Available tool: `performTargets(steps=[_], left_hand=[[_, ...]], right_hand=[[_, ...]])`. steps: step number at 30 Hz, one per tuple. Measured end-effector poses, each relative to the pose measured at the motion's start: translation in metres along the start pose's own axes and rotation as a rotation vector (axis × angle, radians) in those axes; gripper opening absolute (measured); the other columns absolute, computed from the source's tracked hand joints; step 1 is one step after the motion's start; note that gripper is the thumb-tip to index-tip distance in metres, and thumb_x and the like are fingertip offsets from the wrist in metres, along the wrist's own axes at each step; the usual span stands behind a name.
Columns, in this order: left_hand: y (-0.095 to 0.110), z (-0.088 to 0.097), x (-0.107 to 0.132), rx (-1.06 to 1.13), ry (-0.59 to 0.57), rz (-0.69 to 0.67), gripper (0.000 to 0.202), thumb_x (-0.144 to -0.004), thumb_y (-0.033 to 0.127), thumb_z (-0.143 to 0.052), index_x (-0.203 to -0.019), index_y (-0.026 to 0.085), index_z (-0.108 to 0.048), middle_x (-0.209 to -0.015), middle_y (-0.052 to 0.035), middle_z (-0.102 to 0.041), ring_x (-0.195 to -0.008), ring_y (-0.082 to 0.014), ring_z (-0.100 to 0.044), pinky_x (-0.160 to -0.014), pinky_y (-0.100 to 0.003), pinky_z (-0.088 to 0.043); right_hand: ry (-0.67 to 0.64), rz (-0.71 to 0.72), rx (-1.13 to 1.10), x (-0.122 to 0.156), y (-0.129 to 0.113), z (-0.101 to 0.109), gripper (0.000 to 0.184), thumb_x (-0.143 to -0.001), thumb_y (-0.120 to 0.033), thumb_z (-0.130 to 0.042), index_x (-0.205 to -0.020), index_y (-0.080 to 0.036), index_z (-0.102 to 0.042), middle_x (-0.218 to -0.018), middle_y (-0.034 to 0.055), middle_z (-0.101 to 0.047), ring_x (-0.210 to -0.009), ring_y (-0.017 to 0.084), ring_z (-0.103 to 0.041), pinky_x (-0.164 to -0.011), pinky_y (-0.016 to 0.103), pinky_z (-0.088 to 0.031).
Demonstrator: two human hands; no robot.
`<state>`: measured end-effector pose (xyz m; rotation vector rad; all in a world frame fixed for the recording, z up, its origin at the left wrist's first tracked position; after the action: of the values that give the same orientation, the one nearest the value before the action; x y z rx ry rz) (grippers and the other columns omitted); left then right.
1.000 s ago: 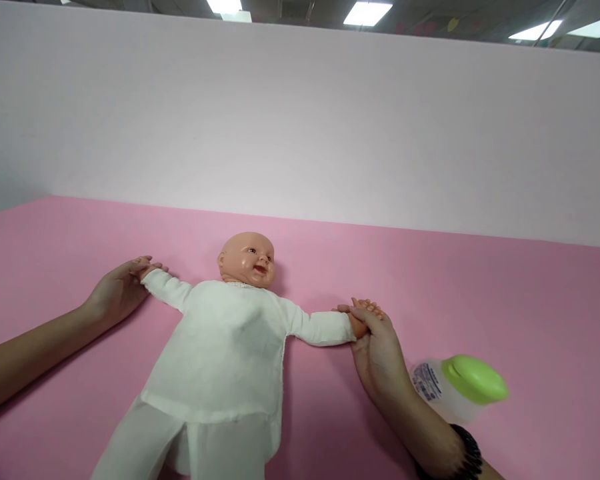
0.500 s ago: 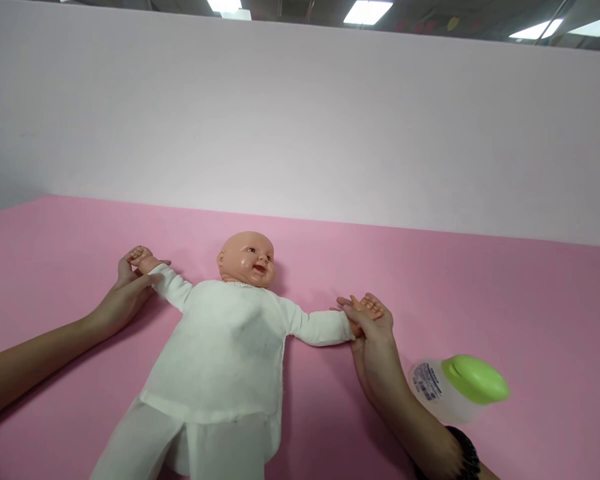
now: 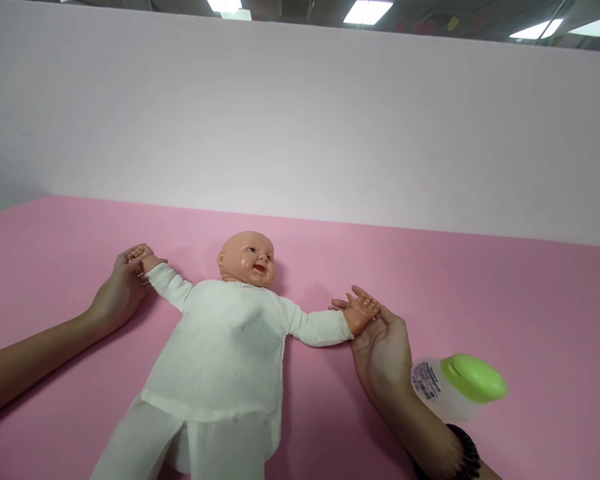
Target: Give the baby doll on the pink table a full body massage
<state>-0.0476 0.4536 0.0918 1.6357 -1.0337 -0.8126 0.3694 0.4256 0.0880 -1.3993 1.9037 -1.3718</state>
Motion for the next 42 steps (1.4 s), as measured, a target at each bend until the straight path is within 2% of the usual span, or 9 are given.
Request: performTargets(steps=[9, 17, 21, 25, 28, 32, 36, 39, 42], left_hand=[[0.005, -0.002, 0.002, 0.091, -0.018, -0.026, 0.031, -0.083, 0.019, -0.055, -0.112, 0.027, -0.058, -0.103, -0.0021, -0.060, -0.088, -0.0176, -0.061, -0.072, -0.028, -0.052], [0.003, 0.002, -0.001, 0.105, -0.039, -0.027, 0.028, -0.084, 0.023, -0.053, -0.111, 0.027, -0.060, -0.108, -0.0026, -0.061, -0.093, -0.0199, -0.060, -0.070, -0.030, -0.053], [0.003, 0.003, -0.001, 0.101, -0.047, -0.025, 0.030, -0.082, 0.019, -0.054, -0.110, 0.027, -0.060, -0.107, -0.0023, -0.060, -0.093, -0.0196, -0.061, -0.071, -0.030, -0.054], [0.003, 0.000, 0.000, 0.076, -0.065, -0.029, 0.030, -0.085, 0.023, -0.057, -0.115, 0.027, -0.059, -0.103, -0.0022, -0.062, -0.089, -0.0179, -0.061, -0.072, -0.027, -0.054], [0.005, -0.002, 0.004, 0.045, -0.063, -0.049, 0.033, -0.086, 0.024, -0.057, -0.119, 0.028, -0.057, -0.108, -0.0021, -0.063, -0.093, -0.0175, -0.063, -0.073, -0.026, -0.055], [0.004, -0.002, 0.005, 0.028, -0.039, -0.053, 0.028, -0.091, 0.029, -0.060, -0.115, 0.028, -0.046, -0.112, -0.0024, -0.066, -0.100, -0.0179, -0.067, -0.077, -0.029, -0.057], [-0.003, 0.004, 0.001, -0.006, -0.029, -0.062, 0.034, -0.092, 0.033, -0.067, -0.112, 0.028, -0.041, -0.112, -0.0026, -0.067, -0.101, -0.0179, -0.069, -0.081, -0.031, -0.059], [-0.007, 0.009, -0.001, -0.066, -0.047, -0.041, 0.040, -0.092, 0.042, -0.070, -0.118, 0.029, -0.042, -0.112, -0.0022, -0.067, -0.102, -0.0187, -0.068, -0.084, -0.033, -0.059], [-0.007, 0.010, 0.001, -0.181, -0.104, -0.064, 0.047, -0.093, 0.050, -0.066, -0.133, 0.036, -0.046, -0.126, -0.0022, -0.064, -0.110, -0.0206, -0.066, -0.093, -0.037, -0.057]], right_hand=[[0.013, -0.023, -0.033, -0.001, -0.002, 0.001, 0.047, -0.085, -0.027, -0.041, -0.121, -0.015, -0.069, -0.097, 0.0131, -0.072, -0.087, 0.023, -0.072, -0.077, 0.033, -0.063], [0.037, -0.061, -0.102, 0.000, -0.004, 0.000, 0.045, -0.082, -0.024, -0.041, -0.113, -0.011, -0.071, -0.093, 0.0133, -0.072, -0.080, 0.020, -0.072, -0.072, 0.028, -0.062], [0.040, -0.081, -0.104, 0.001, -0.005, -0.002, 0.043, -0.083, -0.025, -0.040, -0.109, -0.011, -0.072, -0.091, 0.0137, -0.072, -0.081, 0.019, -0.072, -0.071, 0.027, -0.062], [0.074, -0.061, -0.102, 0.000, -0.005, -0.002, 0.031, -0.086, -0.021, -0.041, -0.095, -0.015, -0.071, -0.092, 0.0107, -0.073, -0.084, 0.018, -0.072, -0.073, 0.026, -0.063], [0.042, -0.023, -0.119, -0.004, -0.002, 0.000, 0.019, -0.088, -0.020, -0.049, -0.089, -0.018, -0.068, -0.095, 0.0088, -0.073, -0.089, 0.017, -0.072, -0.077, 0.023, -0.063], [0.008, -0.008, -0.093, -0.013, 0.005, 0.008, 0.016, -0.090, -0.030, -0.062, -0.097, -0.018, -0.069, -0.103, 0.0090, -0.072, -0.095, 0.016, -0.071, -0.080, 0.020, -0.063], [-0.032, 0.107, -0.050, -0.021, 0.010, 0.014, 0.019, -0.088, -0.037, -0.071, -0.097, -0.021, -0.066, -0.107, 0.0067, -0.070, -0.098, 0.016, -0.071, -0.081, 0.021, -0.063], [-0.068, 0.166, 0.013, -0.020, 0.012, 0.015, 0.029, -0.085, -0.043, -0.076, -0.100, -0.024, -0.061, -0.110, 0.0058, -0.071, -0.100, 0.016, -0.071, -0.084, 0.024, -0.064], [-0.138, 0.177, 0.080, -0.014, 0.012, 0.013, 0.036, -0.085, -0.050, -0.077, -0.106, -0.027, -0.058, -0.122, 0.0055, -0.070, -0.115, 0.020, -0.069, -0.093, 0.031, -0.063]])
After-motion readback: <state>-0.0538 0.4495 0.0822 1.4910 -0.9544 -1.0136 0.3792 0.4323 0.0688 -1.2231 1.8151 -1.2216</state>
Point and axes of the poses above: each hand's wrist, its own x-axis away from the middle knuckle, its own z-axis out of the back of the hand, y = z × x, the point moved 2 cm from there along -x, towards the middle knuckle
